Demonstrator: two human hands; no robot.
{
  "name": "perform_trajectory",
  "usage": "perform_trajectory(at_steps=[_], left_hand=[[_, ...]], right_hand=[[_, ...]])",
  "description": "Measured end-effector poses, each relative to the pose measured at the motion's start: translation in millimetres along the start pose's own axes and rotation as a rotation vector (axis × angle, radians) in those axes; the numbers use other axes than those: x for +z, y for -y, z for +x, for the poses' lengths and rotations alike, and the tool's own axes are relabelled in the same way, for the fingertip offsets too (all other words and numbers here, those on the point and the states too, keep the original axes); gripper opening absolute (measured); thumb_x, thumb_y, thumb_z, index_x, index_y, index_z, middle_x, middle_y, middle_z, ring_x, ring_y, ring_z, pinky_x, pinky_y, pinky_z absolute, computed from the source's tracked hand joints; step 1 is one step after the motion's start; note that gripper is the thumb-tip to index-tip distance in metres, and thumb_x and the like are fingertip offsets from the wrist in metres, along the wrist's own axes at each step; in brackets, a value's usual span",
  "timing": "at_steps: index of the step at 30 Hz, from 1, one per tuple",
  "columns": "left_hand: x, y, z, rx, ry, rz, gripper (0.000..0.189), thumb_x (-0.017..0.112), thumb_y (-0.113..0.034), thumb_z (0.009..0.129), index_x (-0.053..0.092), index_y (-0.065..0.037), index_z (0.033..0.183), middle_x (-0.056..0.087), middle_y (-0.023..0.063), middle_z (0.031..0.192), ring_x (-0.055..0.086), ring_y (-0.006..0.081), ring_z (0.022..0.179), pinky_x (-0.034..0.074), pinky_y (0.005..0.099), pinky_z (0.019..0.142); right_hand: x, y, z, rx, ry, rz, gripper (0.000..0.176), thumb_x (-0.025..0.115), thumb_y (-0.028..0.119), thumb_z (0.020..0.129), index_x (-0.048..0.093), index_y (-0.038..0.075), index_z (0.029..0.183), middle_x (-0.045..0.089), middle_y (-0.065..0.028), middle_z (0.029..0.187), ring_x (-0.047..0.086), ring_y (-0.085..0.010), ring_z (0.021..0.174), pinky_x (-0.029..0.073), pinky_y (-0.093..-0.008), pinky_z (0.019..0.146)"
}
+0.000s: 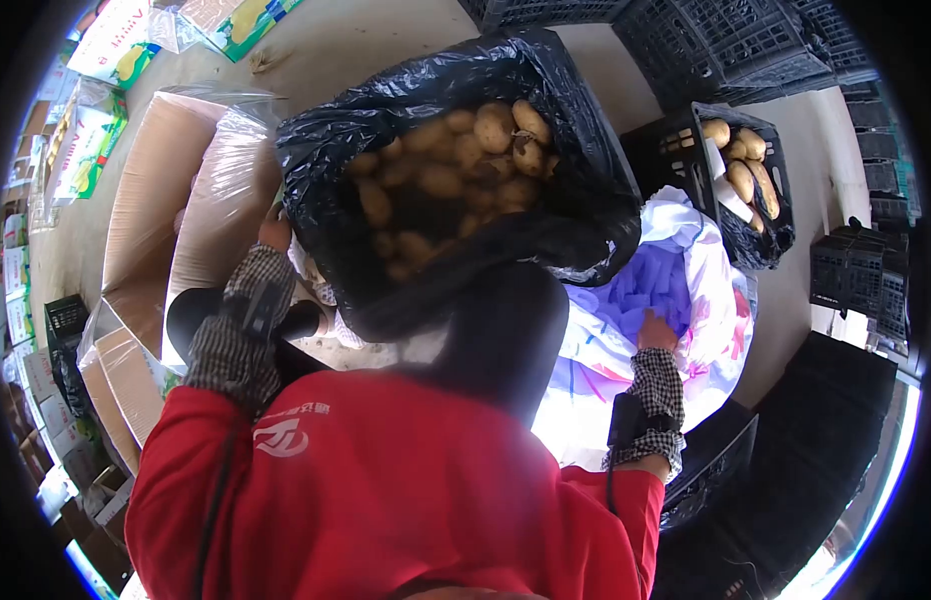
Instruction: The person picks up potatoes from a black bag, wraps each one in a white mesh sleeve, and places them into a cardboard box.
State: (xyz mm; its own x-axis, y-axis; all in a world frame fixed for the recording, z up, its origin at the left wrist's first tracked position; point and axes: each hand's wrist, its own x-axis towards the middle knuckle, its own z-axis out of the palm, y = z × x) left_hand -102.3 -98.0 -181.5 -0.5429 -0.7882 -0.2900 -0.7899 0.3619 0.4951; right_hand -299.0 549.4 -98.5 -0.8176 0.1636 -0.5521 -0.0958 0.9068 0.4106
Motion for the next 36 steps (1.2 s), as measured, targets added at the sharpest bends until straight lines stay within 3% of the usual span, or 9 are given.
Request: perform_trajectory(at_steps=[4,7,9,11,15,24,30,33,36], left_hand=[[-69.0,-97.1,-85.4,0.359,-0.055,-0.379,0.022,0.053,-0.013,0.079,0.058,-0.004,0.099,0.060,0.0155,0.097,0.056,0.0290,0.092,0.042,0.0372,0.081],[-96.4,-157.8,-117.4,0.699,-0.018,-0.088,0.019,0.056,-0.011,0.077,0.059,-0.004,0.095,0.059,0.0132,0.092,0.055,0.0284,0.089,0.042,0.0375,0.078],[-83.1,-190.1,-109.6,0.871,0.325,0.155,0.026,0.057,-0.012,0.076,0.055,-0.004,0.101,0.057,0.0124,0.097,0.054,0.0262,0.091,0.042,0.0327,0.081],[-11.1,-189.8,-62.2,1.038,0.732,0.592,0.045,0.062,-0.023,0.072,0.049,-0.006,0.112,0.053,0.0142,0.106,0.051,0.0297,0.098,0.041,0.0382,0.084],[96.5,-190.6,-27.8,0.871,1.038,1.068,0.051,0.064,-0.025,0.071,0.047,-0.004,0.114,0.053,0.0153,0.109,0.051,0.0291,0.101,0.041,0.0361,0.086],[179.8,-141.9,-44.5,0.828,0.891,1.008,0.053,0.064,-0.026,0.071,0.046,-0.003,0.115,0.054,0.0152,0.108,0.051,0.0276,0.101,0.041,0.0349,0.086],[155.7,-154.1,-26.7,0.814,0.935,0.948,0.054,0.064,-0.026,0.071,0.046,-0.002,0.116,0.054,0.0151,0.107,0.052,0.0266,0.101,0.042,0.0341,0.085],[127.3,-172.3,-17.1,0.723,1.053,0.812,0.055,0.064,-0.026,0.071,0.045,-0.001,0.117,0.055,0.0151,0.107,0.052,0.0260,0.101,0.042,0.0337,0.085],[92.3,-188.0,-20.6,0.415,1.275,0.132,0.066,0.067,-0.029,0.068,0.040,-0.001,0.121,0.052,0.0136,0.111,0.050,0.0236,0.104,0.040,0.0330,0.089]], right_hand=[[5.5,6.3,5.4,-0.058,0.021,0.000,0.036,0.042,0.018,0.081,0.044,0.018,0.116,0.055,-0.0168,0.101,0.057,-0.0343,0.092,0.046,-0.0445,0.074],[11.5,12.8,8.4,-0.099,0.029,0.030,0.038,0.046,0.024,0.078,0.045,0.016,0.115,0.057,-0.0171,0.102,0.056,-0.0326,0.094,0.045,-0.0435,0.077],[7.0,17.0,14.2,-0.147,0.185,0.059,0.041,0.051,0.028,0.076,0.046,0.016,0.114,0.057,-0.0159,0.103,0.056,-0.0312,0.094,0.044,-0.0429,0.079],[16.3,17.6,19.1,-0.197,0.250,0.084,0.042,0.054,0.031,0.073,0.049,0.016,0.112,0.057,-0.0133,0.106,0.056,-0.0301,0.095,0.044,-0.0420,0.080],[16.9,11.4,3.7,-0.292,0.353,0.028,0.038,0.053,0.031,0.073,0.054,0.019,0.109,0.056,-0.0092,0.110,0.055,-0.0279,0.097,0.043,-0.0403,0.081],[31.3,1.6,5.0,-0.177,0.385,-0.208,0.037,0.048,0.032,0.080,0.049,0.022,0.115,0.055,-0.0075,0.112,0.054,-0.0253,0.100,0.045,-0.0389,0.078],[-40.7,9.9,-24.1,-0.153,-0.318,0.486,0.039,0.057,0.017,0.078,0.046,0.013,0.115,0.059,-0.0107,0.093,0.059,-0.0261,0.080,0.048,-0.0364,0.065],[-63.1,8.5,-35.6,-0.136,-0.587,0.874,0.037,0.061,0.012,0.077,0.046,0.009,0.111,0.057,-0.0069,0.078,0.055,-0.0164,0.062,0.046,-0.0266,0.056],[-96.2,14.4,-64.8,-0.111,-0.431,1.564,0.032,0.059,0.013,0.080,0.046,0.007,0.109,0.051,-0.0018,0.071,0.047,-0.0063,0.057,0.040,-0.0191,0.052]])
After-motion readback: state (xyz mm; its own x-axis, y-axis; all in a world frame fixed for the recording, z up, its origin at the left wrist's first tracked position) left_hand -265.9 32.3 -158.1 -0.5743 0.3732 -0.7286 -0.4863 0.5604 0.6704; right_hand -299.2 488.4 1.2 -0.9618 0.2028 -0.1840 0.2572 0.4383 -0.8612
